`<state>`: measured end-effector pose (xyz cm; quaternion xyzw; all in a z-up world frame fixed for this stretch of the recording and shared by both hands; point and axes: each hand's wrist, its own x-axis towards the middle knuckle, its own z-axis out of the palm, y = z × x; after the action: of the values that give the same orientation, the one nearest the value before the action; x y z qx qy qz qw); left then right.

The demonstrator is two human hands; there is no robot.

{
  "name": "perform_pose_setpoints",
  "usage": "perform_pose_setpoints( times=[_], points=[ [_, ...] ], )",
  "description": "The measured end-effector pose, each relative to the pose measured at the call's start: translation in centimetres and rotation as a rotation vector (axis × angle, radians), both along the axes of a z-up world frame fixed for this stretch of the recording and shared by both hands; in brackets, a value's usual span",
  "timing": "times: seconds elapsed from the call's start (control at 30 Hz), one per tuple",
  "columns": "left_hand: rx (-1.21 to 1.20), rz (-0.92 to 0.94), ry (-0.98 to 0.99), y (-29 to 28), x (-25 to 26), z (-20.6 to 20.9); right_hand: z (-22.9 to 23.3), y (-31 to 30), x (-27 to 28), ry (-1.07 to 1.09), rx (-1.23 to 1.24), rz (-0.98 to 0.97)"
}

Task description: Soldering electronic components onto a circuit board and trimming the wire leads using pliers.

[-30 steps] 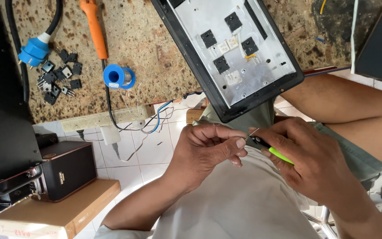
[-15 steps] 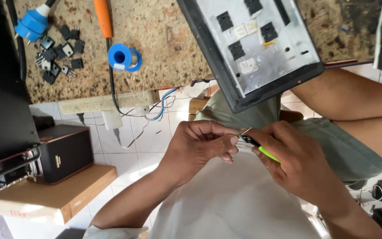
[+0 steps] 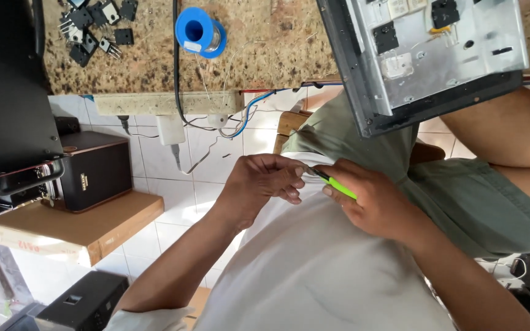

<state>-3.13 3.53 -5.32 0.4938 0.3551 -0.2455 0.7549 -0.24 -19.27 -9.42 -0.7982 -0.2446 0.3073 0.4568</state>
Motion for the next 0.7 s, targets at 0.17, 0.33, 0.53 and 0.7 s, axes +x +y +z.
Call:
perform_pose_setpoints(
  times=[0.17, 0.33, 0.53, 0.7],
  points=[
    [0.077, 0.002, -0.072, 1.0, -0.2, 0.2, 1.0, 0.7, 1.5, -0.117, -0.169, 0.054],
    [0.272, 0.025, -0.412, 1.0, 1.7, 1.6, 4.4, -1.9, 1.9, -0.227, -0.355, 0.298],
    [0.998, -0.217, -1.044, 1.6, 6.9, 4.4, 9.9, -10.0, 3.4, 0.133, -0.193, 0.273],
    [1.581, -0.444, -1.287, 1.9, 9.8, 2.0, 14.0, -12.6, 4.6, 0.618, 0.438, -0.519]
  ],
)
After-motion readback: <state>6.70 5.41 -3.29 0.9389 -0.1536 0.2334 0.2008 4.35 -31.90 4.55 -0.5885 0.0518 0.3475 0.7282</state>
